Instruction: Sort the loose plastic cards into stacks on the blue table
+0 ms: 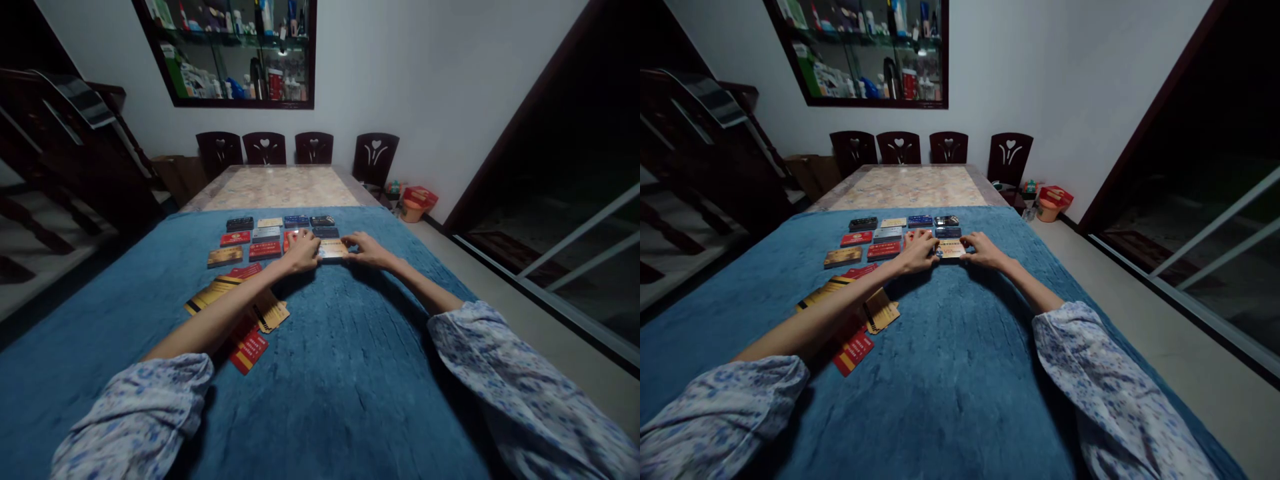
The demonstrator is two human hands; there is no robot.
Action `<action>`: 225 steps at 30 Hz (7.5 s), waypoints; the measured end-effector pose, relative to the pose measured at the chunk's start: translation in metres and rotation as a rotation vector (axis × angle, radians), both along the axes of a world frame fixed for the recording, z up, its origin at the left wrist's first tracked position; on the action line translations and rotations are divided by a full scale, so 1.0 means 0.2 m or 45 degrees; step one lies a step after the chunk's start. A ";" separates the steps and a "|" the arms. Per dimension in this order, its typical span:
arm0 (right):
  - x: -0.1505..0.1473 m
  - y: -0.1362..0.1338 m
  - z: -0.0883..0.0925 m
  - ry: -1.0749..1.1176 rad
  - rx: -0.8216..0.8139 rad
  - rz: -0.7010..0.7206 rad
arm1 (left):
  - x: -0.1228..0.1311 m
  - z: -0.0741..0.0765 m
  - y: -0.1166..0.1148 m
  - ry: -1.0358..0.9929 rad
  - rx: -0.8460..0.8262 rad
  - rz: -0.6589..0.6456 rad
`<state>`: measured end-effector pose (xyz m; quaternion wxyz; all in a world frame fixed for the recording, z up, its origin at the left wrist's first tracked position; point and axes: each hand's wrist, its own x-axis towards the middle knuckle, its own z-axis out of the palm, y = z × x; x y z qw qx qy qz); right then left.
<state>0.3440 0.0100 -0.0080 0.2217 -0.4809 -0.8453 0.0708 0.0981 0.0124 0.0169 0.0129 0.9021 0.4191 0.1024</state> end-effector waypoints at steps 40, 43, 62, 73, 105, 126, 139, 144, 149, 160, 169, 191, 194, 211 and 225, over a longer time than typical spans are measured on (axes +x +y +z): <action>-0.05 0.27 0.01 -0.356 -0.210 -0.106 | 0.10 -0.04 0.22 0.141 -0.093 0.086; -0.05 0.27 0.03 -0.356 -0.229 -0.090 | 0.10 -0.02 0.21 0.183 -0.094 0.096; -0.07 0.26 0.06 -0.407 -0.318 -0.106 | 0.12 0.01 0.19 0.319 -0.077 0.133; -0.02 0.28 0.00 -0.249 -0.273 -0.099 | 0.08 0.04 0.14 0.347 0.086 0.010; -0.15 -0.05 0.03 0.204 0.215 -0.058 | -0.44 0.12 -0.16 0.083 0.294 0.056; -0.66 -0.20 0.08 0.255 0.223 0.323 | -0.97 0.01 -0.39 -0.046 0.289 0.210; -1.06 -0.21 0.08 0.077 0.201 0.556 | -1.27 -0.05 -0.52 -0.097 0.180 0.224; -1.23 -0.24 0.12 -0.141 0.185 0.651 | -1.32 -0.08 -0.55 -0.121 0.092 0.228; -1.35 -0.28 0.13 -0.276 0.169 0.667 | -1.34 -0.10 -0.56 -0.123 0.003 0.199; -1.40 -0.33 0.07 -0.343 0.056 0.569 | -1.35 -0.13 -0.52 -0.038 -0.119 0.161; -1.39 -0.34 0.08 -0.382 0.014 0.610 | -1.39 -0.07 -0.56 0.021 -0.125 0.159; -1.40 -0.34 0.05 -0.259 0.062 0.715 | -1.49 -0.05 -0.57 -0.071 -0.160 0.137; -1.40 -0.34 0.04 -0.174 0.090 0.771 | -1.52 -0.05 -0.56 -0.134 -0.162 0.147; -1.42 -0.31 -0.02 0.120 0.314 0.515 | -1.49 -0.08 -0.56 -0.465 0.118 0.207; -1.40 -0.35 0.02 0.077 0.028 0.279 | -1.46 -0.14 -0.56 -0.545 0.046 0.277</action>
